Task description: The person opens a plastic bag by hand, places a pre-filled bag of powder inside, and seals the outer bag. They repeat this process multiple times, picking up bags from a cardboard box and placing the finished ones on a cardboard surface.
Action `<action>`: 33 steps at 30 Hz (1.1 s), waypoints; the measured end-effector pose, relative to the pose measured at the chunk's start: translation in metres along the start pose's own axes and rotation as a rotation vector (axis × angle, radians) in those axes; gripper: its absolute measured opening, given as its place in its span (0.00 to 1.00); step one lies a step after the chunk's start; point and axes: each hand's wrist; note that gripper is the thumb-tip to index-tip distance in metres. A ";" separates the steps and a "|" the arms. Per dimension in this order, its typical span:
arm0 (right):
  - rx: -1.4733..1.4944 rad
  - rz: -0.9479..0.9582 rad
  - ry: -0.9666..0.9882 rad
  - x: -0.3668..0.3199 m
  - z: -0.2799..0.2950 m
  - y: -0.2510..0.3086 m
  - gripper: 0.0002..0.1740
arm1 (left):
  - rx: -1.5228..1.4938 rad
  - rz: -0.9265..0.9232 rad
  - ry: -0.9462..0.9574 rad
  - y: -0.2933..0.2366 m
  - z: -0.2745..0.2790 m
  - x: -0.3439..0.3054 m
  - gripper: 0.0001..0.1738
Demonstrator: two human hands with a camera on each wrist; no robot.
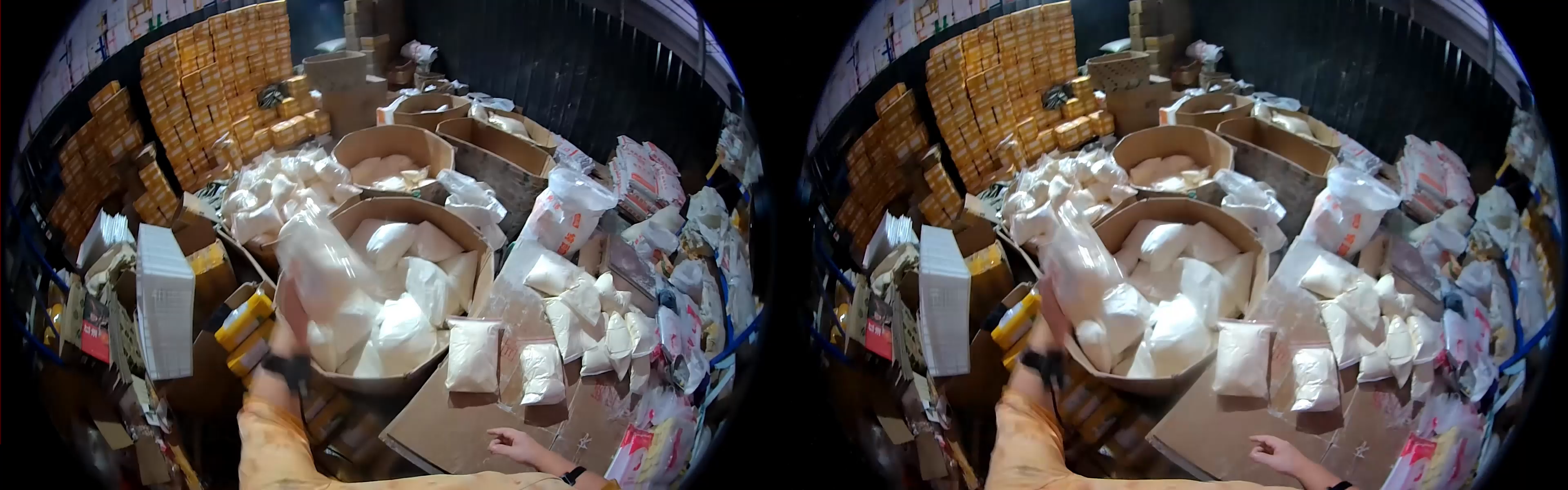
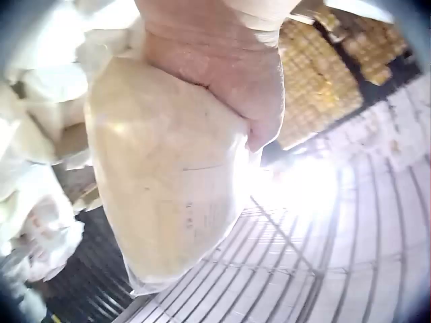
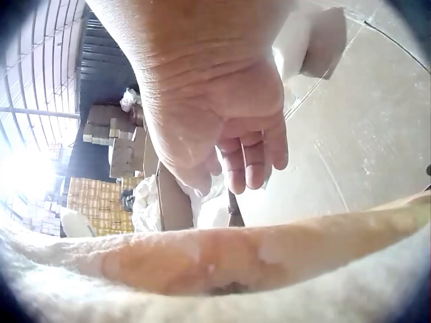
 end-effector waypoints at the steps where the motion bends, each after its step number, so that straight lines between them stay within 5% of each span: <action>1: 0.022 -0.016 -0.018 -0.006 0.000 0.003 0.26 | -0.072 -0.074 -0.033 -0.027 -0.008 0.055 0.28; 3: 0.003 -0.027 -0.061 -0.011 0.003 -0.004 0.25 | -0.226 -0.069 -0.275 -0.052 -0.022 0.124 0.26; 5: -0.027 -0.014 -0.088 -0.013 0.004 -0.004 0.25 | -0.019 0.047 -0.214 -0.012 -0.006 0.137 0.22; 8: -0.009 -0.019 -0.136 -0.015 0.002 -0.006 0.25 | 0.395 0.041 0.045 0.092 0.017 0.058 0.24; 11: 0.007 -0.034 -0.171 -0.018 0.010 -0.018 0.25 | 0.528 0.540 0.042 0.170 0.052 -0.070 0.24; 12: 0.001 -0.046 -0.180 -0.019 0.011 -0.019 0.25 | 0.335 0.726 0.215 0.196 0.094 -0.095 0.21; 13: -0.002 -0.060 -0.187 -0.021 0.012 -0.022 0.25 | 0.179 0.987 0.087 0.220 0.129 -0.119 0.19; 15: -0.015 -0.060 -0.195 -0.022 0.010 -0.030 0.25 | 0.312 0.905 -0.227 0.186 0.088 -0.184 0.11; 18: -0.076 -0.036 -0.185 -0.020 0.013 -0.044 0.25 | 0.278 1.026 -0.194 0.191 0.126 -0.214 0.19; 21: -0.198 -0.072 -0.177 -0.026 0.012 -0.027 0.25 | 0.370 0.902 -0.263 0.175 0.106 -0.224 0.22; 26: -0.321 0.030 -0.307 -0.033 0.024 -0.047 0.22 | 0.281 0.722 0.035 0.206 0.096 -0.195 0.20; 30: -0.120 0.030 -0.399 -0.071 0.016 -0.044 0.21 | 0.584 0.703 0.219 0.205 0.001 -0.193 0.24; 33: -0.022 0.032 -0.480 -0.087 0.019 -0.073 0.21 | 0.846 0.326 0.404 0.266 -0.002 -0.173 0.32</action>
Point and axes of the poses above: each hand's wrist, its own x-axis towards the middle knuckle, its own z-axis out of the back of the hand, y = z × x, and after that the axes turned 3 degrees about -z, right-handed
